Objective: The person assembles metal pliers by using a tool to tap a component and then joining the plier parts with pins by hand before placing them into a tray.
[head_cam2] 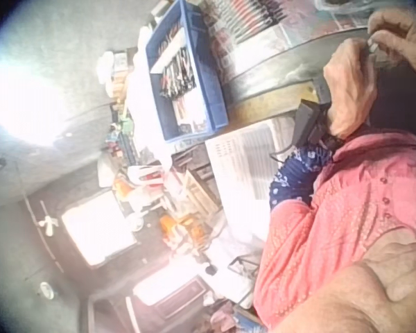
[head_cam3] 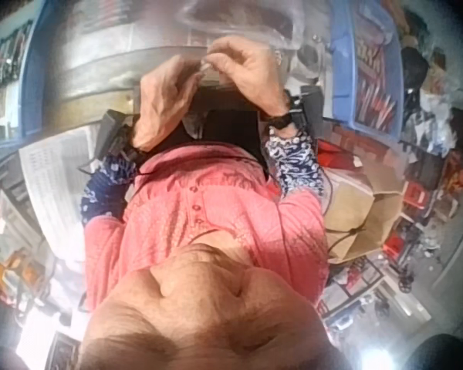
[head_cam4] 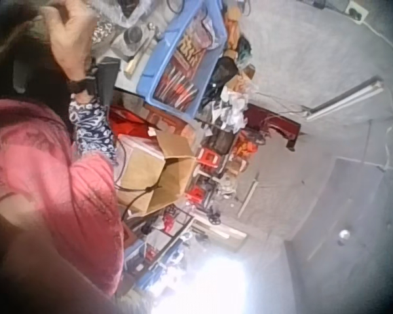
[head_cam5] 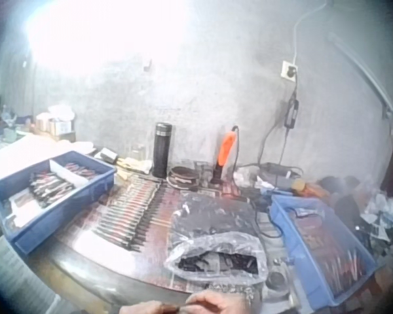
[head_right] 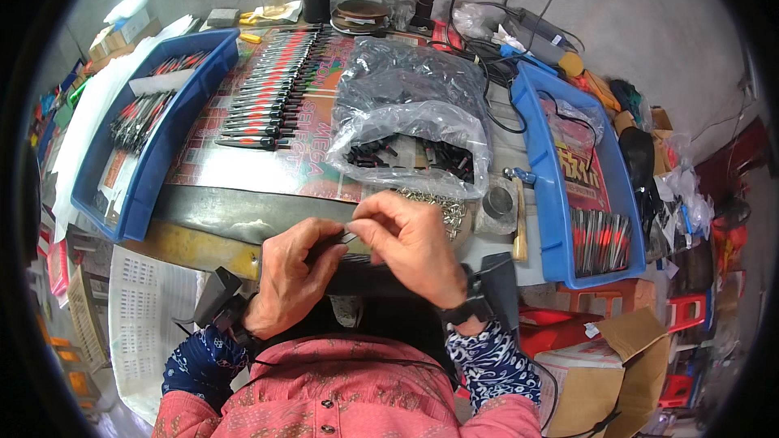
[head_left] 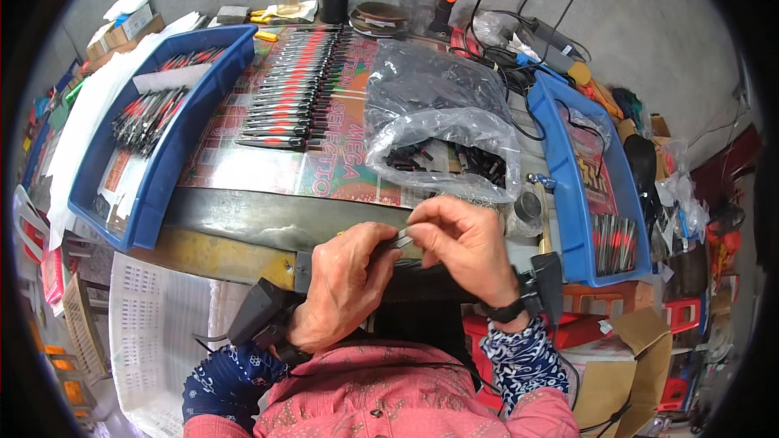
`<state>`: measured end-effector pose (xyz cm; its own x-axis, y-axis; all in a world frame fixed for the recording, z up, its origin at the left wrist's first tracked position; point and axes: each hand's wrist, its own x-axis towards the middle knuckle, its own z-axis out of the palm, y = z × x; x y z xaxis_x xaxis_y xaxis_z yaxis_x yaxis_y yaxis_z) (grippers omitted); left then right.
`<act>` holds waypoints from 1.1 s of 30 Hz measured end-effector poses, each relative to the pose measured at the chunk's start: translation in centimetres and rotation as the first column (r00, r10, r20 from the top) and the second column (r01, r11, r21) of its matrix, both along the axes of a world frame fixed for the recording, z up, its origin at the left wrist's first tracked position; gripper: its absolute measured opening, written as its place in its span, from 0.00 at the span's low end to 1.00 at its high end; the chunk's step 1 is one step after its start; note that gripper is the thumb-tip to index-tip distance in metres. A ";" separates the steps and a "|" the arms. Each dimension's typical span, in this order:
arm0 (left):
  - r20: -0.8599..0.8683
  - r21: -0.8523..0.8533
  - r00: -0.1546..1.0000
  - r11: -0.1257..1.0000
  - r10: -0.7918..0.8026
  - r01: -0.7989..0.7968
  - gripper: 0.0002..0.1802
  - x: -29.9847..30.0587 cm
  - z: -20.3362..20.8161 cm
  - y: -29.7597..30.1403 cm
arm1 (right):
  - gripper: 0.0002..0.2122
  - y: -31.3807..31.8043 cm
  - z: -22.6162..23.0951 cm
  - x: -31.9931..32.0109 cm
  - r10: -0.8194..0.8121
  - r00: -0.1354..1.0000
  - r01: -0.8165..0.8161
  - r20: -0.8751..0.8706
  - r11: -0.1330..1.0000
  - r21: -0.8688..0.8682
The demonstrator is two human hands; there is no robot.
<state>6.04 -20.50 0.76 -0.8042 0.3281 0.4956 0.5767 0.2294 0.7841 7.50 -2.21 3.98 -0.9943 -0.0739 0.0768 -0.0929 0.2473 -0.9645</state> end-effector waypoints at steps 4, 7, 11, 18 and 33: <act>-0.052 -0.061 0.999 0.998 -0.011 0.008 0.11 -0.8 -0.6 -1.1 | 0.06 2.3 1.0 -3.4 -0.007 0.925 0.201 -0.380 0.858 0.473; -0.069 -0.074 0.997 0.997 -0.020 0.015 0.11 -1.1 -0.8 -1.8 | 0.06 3.5 0.6 -6.2 0.028 0.884 0.307 -0.467 0.717 0.625; -0.072 -0.093 0.997 0.996 -0.022 0.015 0.11 -1.4 -0.7 -2.4 | 0.07 3.9 -0.8 -9.3 0.064 0.912 0.308 -0.406 0.547 0.778; -0.030 -0.083 0.999 0.996 -0.040 0.038 0.10 -1.9 -0.5 -3.0 | 0.07 4.2 -2.3 -11.4 0.051 0.953 0.259 -0.298 0.371 0.892; -0.060 -0.076 0.995 0.995 -0.075 0.071 0.11 -1.0 -0.2 -3.0 | 0.05 3.4 0.7 -4.7 0.070 0.825 0.394 -0.561 0.641 0.659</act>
